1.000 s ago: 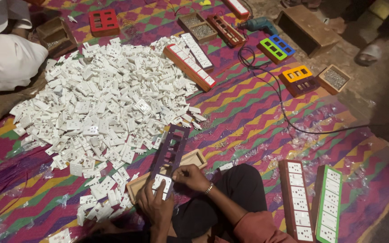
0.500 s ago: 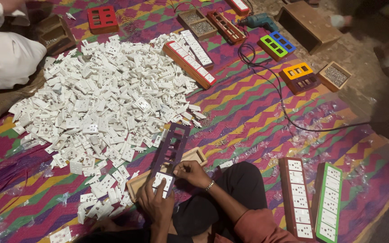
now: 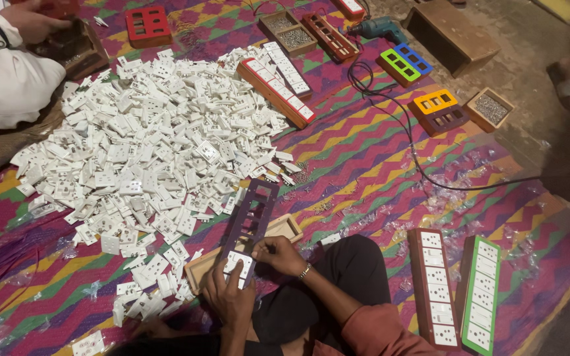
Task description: The person sits on the floor and assembles white plastic electrical sockets into a purple multi-socket frame. They pick up sockets and small metal pieces, place them into the frame, and secure them by hand. The person repeats this process for multiple sockets, occasionally adjusting the frame and checking the fit.
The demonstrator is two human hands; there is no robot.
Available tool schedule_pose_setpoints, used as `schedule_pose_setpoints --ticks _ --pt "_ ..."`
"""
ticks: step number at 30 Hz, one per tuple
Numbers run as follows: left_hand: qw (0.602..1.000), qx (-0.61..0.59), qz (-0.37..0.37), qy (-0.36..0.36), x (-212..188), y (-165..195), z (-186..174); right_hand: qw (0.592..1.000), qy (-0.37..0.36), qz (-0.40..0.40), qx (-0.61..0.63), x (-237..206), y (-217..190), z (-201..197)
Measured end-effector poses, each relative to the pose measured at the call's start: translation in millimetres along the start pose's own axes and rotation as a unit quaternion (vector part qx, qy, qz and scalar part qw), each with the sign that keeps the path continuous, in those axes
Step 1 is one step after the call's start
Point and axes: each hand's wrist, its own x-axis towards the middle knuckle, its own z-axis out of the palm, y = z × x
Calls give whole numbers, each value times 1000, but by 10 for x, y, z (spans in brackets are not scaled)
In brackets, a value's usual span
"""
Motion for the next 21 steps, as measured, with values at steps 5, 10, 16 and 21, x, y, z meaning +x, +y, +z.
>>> schedule_pose_setpoints --ticks 5,10,16,21 --pt "1000 -2 5 5 -30 -25 28 999 7 -1 -51 -28 -45 16" --pt "1000 -1 -3 -1 -40 -34 56 998 -2 -28 -52 -28 -36 29" --pt "1000 9 4 8 -40 -25 67 998 -6 -34 -49 -35 -25 25" --pt "1000 9 6 17 -29 -22 68 997 -6 -37 -69 -46 -78 17"
